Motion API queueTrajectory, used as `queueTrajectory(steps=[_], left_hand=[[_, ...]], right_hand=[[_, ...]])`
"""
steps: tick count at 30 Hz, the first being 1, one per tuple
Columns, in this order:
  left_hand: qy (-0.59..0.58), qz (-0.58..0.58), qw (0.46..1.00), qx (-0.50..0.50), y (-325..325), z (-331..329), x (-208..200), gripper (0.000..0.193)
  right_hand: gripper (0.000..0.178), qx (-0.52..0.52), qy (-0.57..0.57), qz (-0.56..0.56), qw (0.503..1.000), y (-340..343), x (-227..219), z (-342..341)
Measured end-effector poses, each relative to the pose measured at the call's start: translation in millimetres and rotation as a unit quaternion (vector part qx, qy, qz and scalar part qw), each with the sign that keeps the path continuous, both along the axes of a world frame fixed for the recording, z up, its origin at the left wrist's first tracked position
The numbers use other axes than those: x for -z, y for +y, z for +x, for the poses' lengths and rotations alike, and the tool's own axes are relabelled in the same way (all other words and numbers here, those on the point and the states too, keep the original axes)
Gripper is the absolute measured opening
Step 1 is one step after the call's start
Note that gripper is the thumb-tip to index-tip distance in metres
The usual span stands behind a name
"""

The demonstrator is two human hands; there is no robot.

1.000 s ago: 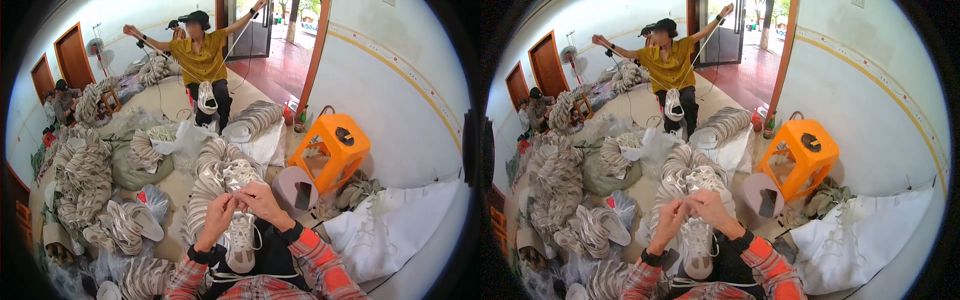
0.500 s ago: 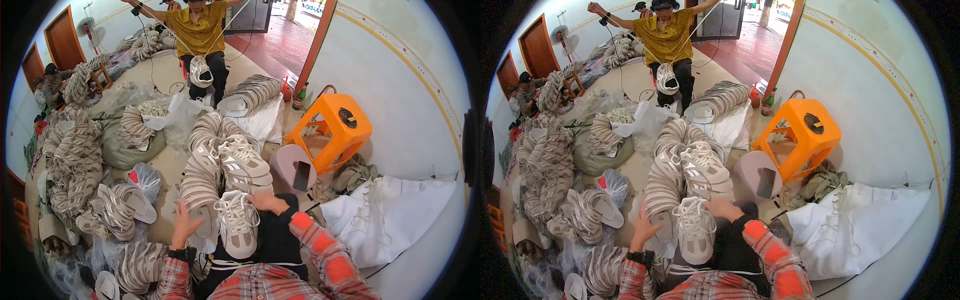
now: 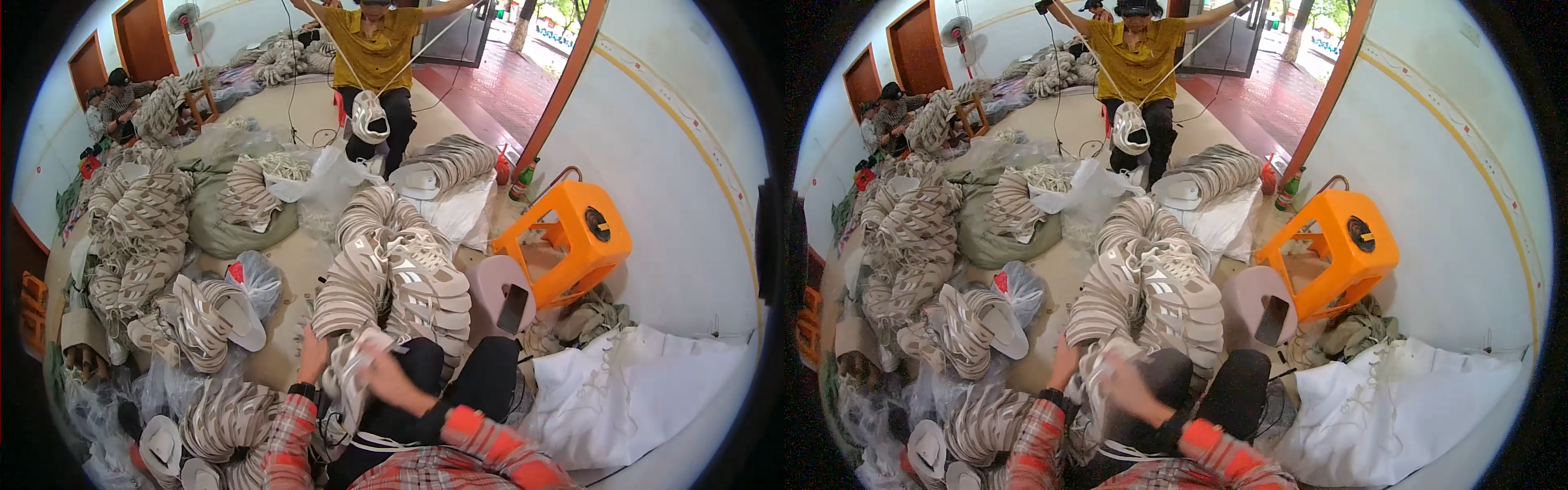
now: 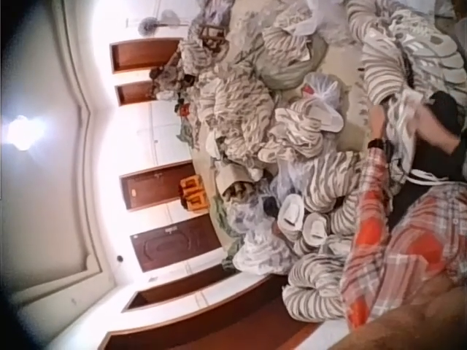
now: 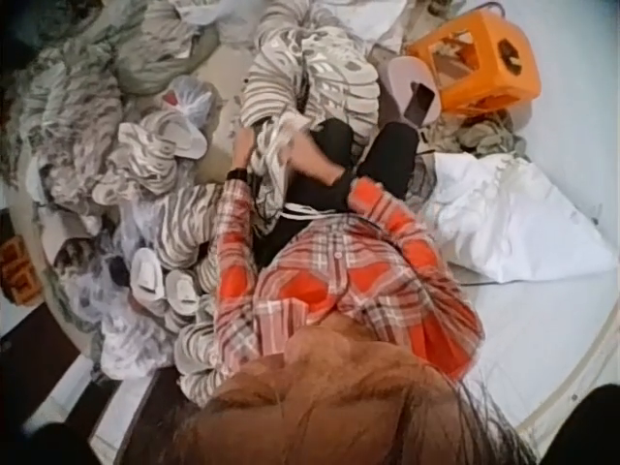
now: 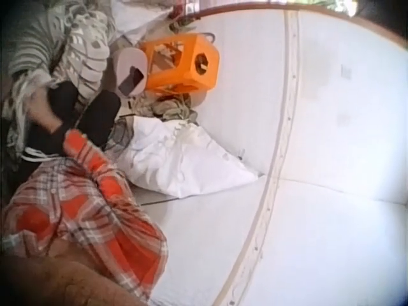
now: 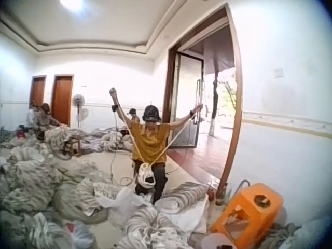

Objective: Insert and thread laces into shoe uppers as part of a manufacturing process.

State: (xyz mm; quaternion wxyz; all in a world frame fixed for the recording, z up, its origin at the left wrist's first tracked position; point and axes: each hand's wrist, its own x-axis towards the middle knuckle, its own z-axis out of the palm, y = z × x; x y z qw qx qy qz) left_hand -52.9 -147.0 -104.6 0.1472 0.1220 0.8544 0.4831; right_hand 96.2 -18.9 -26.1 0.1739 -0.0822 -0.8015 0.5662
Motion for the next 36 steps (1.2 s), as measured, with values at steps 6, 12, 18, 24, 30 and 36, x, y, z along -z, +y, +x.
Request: queueTrajectory(steps=[6,12,18,24,30,36], left_hand=[[-0.040,-0.064,0.996,0.043,9.3,-23.1,-14.7,0.052],[-0.084,-0.111,0.987,0.077,-16.2,-37.0,3.6,0.056],[-0.326,0.123,0.922,0.167,-18.4,-20.7,-13.6,0.092],[-0.173,-0.112,0.932,0.298,-28.6,-32.9,-48.9,0.100],[-0.075,-0.385,0.853,0.345,-28.2,-62.3,-7.0,0.087],[-0.079,-0.456,0.767,0.445,-19.9,-91.4,-18.1,0.099]], right_hand=[[0.019,-0.043,-0.113,-0.066,0.991,-60.2,-1.4,-10.6],[0.016,-0.082,-0.107,-0.097,0.986,-67.7,-12.9,-26.5],[0.033,-0.319,-0.147,0.082,0.933,-20.7,44.3,-77.0],[0.047,-0.072,-0.197,0.118,0.971,136.7,-64.6,-60.2],[0.091,-0.020,-0.271,0.199,0.942,235.5,2.1,-49.6],[0.107,-0.002,-0.292,0.062,0.954,270.3,39.4,-46.4]])
